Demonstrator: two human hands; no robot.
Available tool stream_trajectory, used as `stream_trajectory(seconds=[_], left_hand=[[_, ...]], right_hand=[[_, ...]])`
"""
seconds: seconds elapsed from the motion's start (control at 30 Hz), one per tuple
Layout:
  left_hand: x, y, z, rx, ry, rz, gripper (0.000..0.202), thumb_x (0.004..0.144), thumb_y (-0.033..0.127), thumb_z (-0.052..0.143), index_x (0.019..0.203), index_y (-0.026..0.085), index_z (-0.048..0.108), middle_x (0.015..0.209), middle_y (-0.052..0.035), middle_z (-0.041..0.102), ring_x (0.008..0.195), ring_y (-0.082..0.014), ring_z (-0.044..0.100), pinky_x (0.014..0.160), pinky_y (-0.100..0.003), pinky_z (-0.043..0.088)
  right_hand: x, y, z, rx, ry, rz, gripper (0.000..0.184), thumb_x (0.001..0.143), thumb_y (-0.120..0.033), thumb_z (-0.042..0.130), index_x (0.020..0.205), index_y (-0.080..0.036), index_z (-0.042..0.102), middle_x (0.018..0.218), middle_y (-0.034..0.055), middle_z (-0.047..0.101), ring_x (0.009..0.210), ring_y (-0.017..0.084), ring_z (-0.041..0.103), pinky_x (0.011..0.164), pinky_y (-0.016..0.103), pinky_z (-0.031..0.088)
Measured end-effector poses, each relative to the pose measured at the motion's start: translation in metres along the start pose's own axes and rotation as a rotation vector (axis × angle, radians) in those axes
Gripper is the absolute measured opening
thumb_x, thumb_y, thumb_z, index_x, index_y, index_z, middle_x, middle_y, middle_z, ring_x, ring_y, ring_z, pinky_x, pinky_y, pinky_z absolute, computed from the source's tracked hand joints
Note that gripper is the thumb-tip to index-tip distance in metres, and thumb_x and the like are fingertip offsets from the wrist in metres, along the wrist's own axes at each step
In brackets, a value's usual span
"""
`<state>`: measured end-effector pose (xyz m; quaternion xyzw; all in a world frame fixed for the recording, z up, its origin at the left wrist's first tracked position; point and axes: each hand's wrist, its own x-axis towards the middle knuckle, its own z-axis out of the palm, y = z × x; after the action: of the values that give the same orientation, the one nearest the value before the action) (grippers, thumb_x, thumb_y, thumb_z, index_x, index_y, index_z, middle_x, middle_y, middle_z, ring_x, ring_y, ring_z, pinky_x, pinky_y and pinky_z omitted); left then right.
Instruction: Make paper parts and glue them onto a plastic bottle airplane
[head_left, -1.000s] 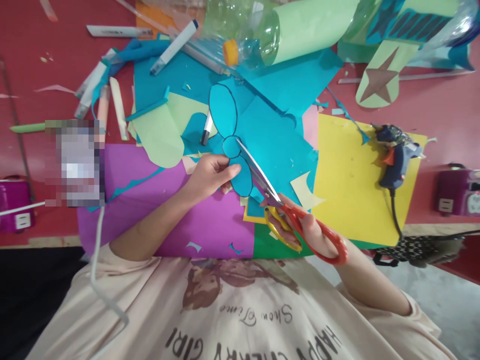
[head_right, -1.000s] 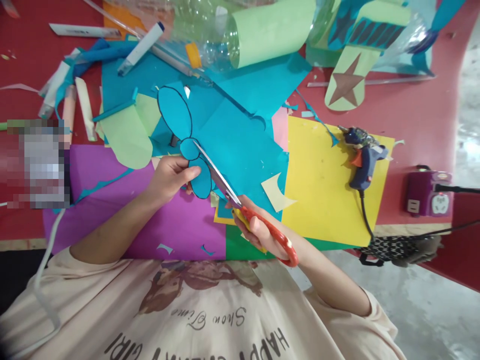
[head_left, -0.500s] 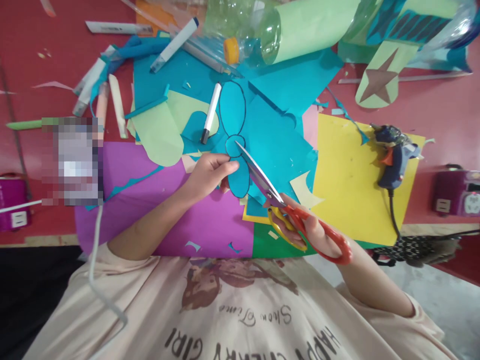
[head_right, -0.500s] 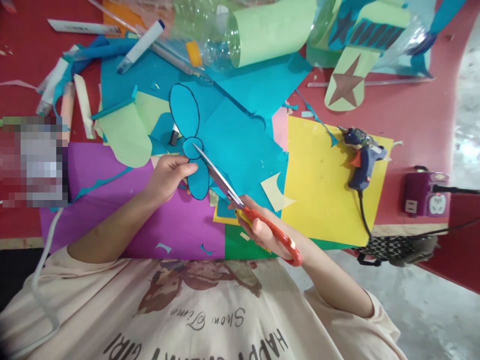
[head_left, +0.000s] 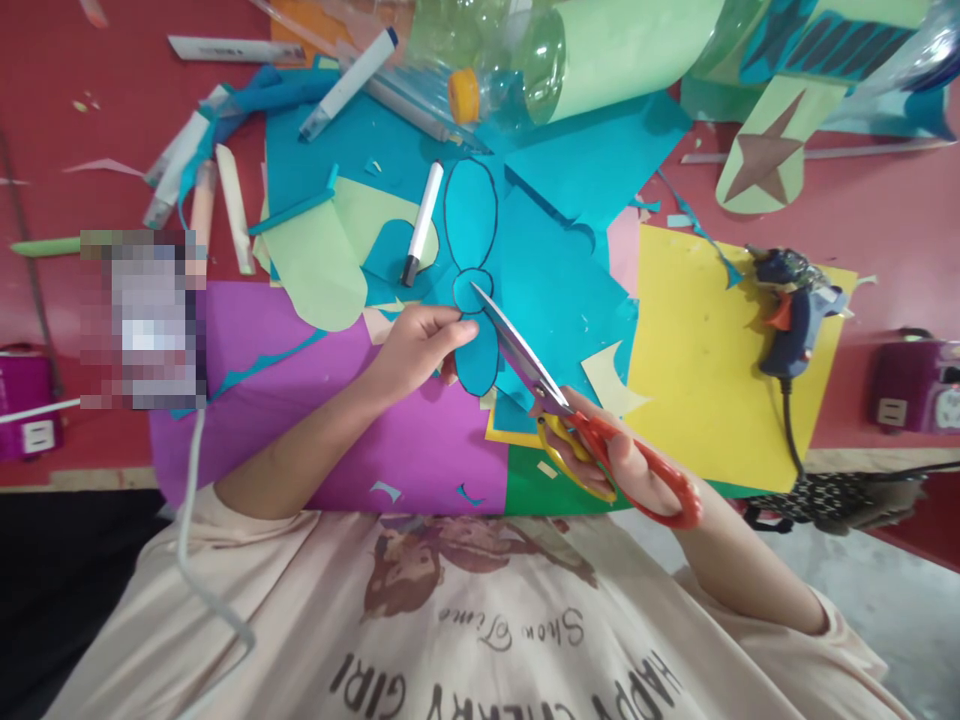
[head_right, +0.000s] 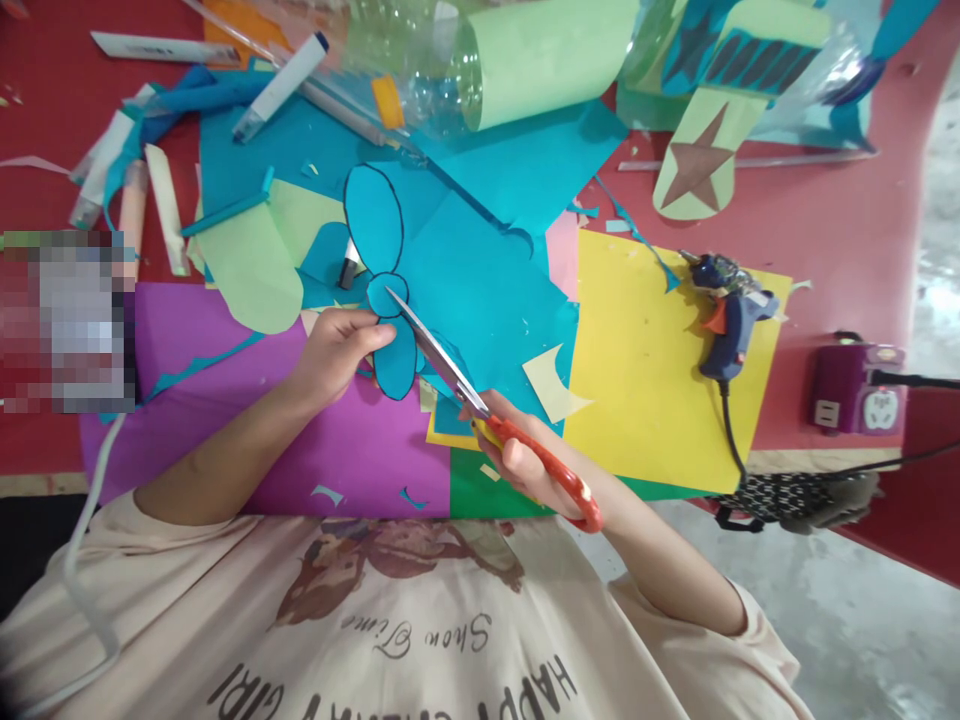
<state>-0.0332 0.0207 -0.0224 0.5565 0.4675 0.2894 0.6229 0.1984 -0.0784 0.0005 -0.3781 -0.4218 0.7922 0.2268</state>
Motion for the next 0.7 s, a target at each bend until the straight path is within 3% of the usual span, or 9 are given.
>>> stream_trajectory(seconds=[0.33, 0.7], left_hand=[[0.0016, -0.0075, -0.0031, -0.014, -0.017, 0.007, 0.041, 0.078, 0.034, 0.053, 0.044, 0.021, 0.032, 0.038, 0.0063, 0.034, 0.035, -0.0072, 0.043, 0.038, -0.021, 0.034], [0.0026, -0.0035, -0.0010, 0.020, 0.030, 0.012, 0.043, 0.073, 0.033, 0.052, 0.046, 0.021, 0.021, 0.046, 0.0066, 0.018, 0.041, -0.0055, 0.022, 0.042, -0.022, 0.023]], right_hand=[[-0.0009, 0.0006, -0.0016, -0.032, 0.018, 0.017, 0.067, 0.079, -0.082, 0.037, 0.107, -0.022, 0.049, 0.074, -0.0047, 0.037, 0.049, 0.005, 0.022, 0.036, 0.021, 0.018], [-0.0002, -0.0038, -0.0032, -0.098, 0.024, 0.020, 0.068, 0.078, -0.082, 0.040, 0.104, -0.021, 0.049, 0.076, -0.0032, 0.038, 0.052, 0.006, 0.025, 0.038, 0.021, 0.020]])
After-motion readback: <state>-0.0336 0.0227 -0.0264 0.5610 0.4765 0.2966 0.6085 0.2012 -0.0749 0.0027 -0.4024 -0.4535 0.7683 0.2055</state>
